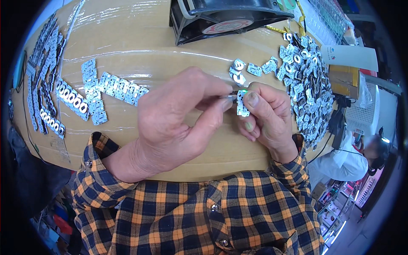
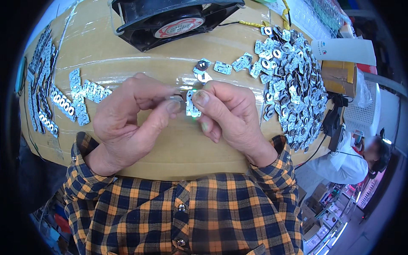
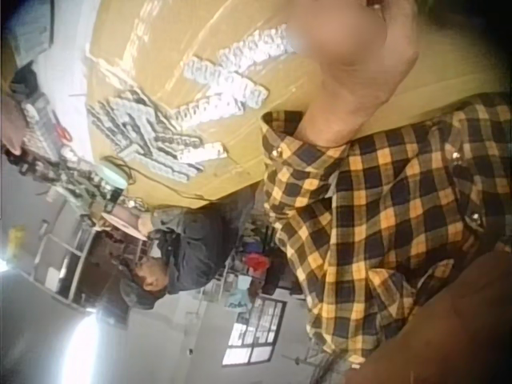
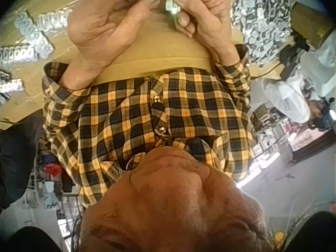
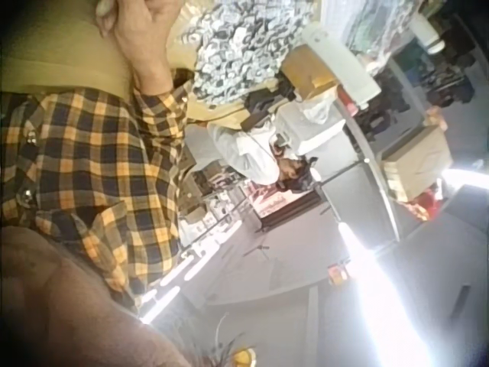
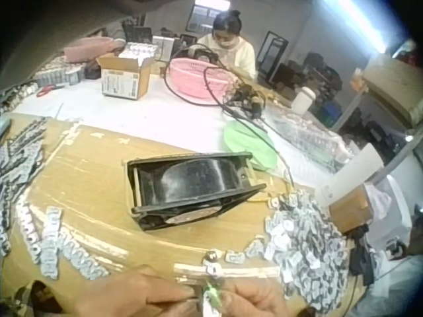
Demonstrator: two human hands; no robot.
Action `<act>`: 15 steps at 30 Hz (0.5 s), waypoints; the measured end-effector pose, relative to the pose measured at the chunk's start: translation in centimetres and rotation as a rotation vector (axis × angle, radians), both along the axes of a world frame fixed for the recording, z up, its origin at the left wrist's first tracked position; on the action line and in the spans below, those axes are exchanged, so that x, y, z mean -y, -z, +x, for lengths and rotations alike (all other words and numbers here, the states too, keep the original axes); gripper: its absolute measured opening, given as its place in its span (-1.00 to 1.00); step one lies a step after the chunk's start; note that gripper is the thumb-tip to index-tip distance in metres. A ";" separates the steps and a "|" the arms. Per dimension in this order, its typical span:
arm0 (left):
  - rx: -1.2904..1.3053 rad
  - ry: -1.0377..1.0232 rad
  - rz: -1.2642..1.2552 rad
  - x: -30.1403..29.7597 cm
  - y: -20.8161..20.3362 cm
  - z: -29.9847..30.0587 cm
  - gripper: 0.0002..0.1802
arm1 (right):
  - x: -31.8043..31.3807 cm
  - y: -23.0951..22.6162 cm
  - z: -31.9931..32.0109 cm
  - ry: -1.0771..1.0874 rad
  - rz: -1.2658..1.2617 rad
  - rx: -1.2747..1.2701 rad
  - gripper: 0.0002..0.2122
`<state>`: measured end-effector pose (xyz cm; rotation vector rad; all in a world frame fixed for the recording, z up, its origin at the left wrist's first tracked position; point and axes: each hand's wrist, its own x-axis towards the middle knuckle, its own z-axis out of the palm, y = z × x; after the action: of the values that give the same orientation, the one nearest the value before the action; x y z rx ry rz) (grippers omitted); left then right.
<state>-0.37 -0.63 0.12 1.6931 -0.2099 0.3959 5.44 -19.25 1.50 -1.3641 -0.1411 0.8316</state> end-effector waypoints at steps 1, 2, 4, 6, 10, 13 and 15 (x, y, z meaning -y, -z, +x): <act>-0.055 -0.028 -0.069 0.1 0.0 0.0 -0.78 | 0.0 0.1 0.0 -0.012 0.004 0.000 -0.75; -0.056 -0.027 -0.070 -0.1 0.1 0.1 -0.78 | 0.1 0.1 0.1 -0.023 0.009 -0.001 -0.75; 0.083 0.078 0.083 -0.5 0.3 0.4 -0.79 | -0.2 -0.2 -0.1 0.001 -0.025 0.026 -0.73; 0.049 0.101 0.075 -0.4 0.2 0.3 -0.79 | -0.2 -0.6 -0.2 0.026 -0.059 0.055 -0.70; -0.126 0.183 -0.080 -0.2 0.2 0.0 -0.80 | -0.2 -0.2 -0.1 0.028 -0.242 0.378 -0.74; -0.311 0.178 -0.202 -0.1 0.4 -0.1 -0.81 | -0.2 0.0 0.9 0.008 -0.487 0.945 -0.82; -0.385 0.181 -0.255 -0.4 0.2 0.2 -0.82 | 0.0 0.2 1.4 -0.018 -0.640 1.273 -0.86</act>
<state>-0.19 -0.27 -0.06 1.4513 -0.0258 -0.0409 6.85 -19.24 1.31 -2.3380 -0.9248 -0.1347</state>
